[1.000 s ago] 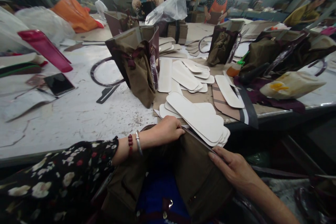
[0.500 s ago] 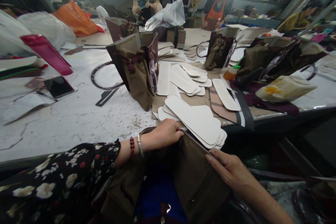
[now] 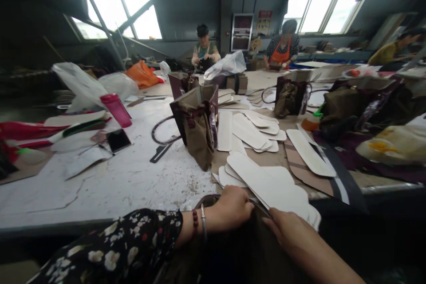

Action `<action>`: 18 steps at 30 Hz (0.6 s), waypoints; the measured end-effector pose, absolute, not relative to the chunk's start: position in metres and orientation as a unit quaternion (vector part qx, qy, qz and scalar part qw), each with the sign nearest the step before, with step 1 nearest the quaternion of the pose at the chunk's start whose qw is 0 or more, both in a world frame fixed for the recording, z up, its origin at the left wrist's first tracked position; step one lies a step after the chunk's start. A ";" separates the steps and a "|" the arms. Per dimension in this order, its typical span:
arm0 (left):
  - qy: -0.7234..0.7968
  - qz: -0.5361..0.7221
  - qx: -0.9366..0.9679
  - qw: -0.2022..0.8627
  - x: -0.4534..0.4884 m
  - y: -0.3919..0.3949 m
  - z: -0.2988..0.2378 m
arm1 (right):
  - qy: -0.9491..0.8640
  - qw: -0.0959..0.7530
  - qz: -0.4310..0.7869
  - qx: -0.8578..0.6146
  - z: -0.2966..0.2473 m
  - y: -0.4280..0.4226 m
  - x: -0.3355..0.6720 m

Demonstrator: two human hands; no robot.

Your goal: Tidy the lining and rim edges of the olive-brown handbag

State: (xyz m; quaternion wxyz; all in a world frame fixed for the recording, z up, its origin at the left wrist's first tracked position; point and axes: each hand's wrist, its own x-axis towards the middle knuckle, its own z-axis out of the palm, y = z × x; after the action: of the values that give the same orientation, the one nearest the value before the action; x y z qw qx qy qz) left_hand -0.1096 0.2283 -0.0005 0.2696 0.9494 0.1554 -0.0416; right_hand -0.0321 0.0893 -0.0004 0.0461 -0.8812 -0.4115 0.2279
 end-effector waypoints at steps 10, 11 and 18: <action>0.070 -0.009 0.971 0.227 -0.123 0.238 0.000 | -0.433 0.087 0.179 -0.879 -0.007 0.107 -0.031; 0.068 -0.006 0.971 0.228 -0.125 0.240 0.002 | -0.431 0.088 0.180 -0.880 -0.005 0.105 -0.032; 0.111 -0.049 0.956 0.266 -0.125 0.249 0.004 | -0.433 0.087 0.191 -0.877 0.006 0.103 -0.039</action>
State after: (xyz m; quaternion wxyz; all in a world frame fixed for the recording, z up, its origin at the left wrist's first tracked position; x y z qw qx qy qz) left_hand -0.1250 0.2493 0.0038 0.2662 0.9562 0.1111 -0.0495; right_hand -0.0389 0.1027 0.0057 0.0873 -0.8767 -0.4328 0.1908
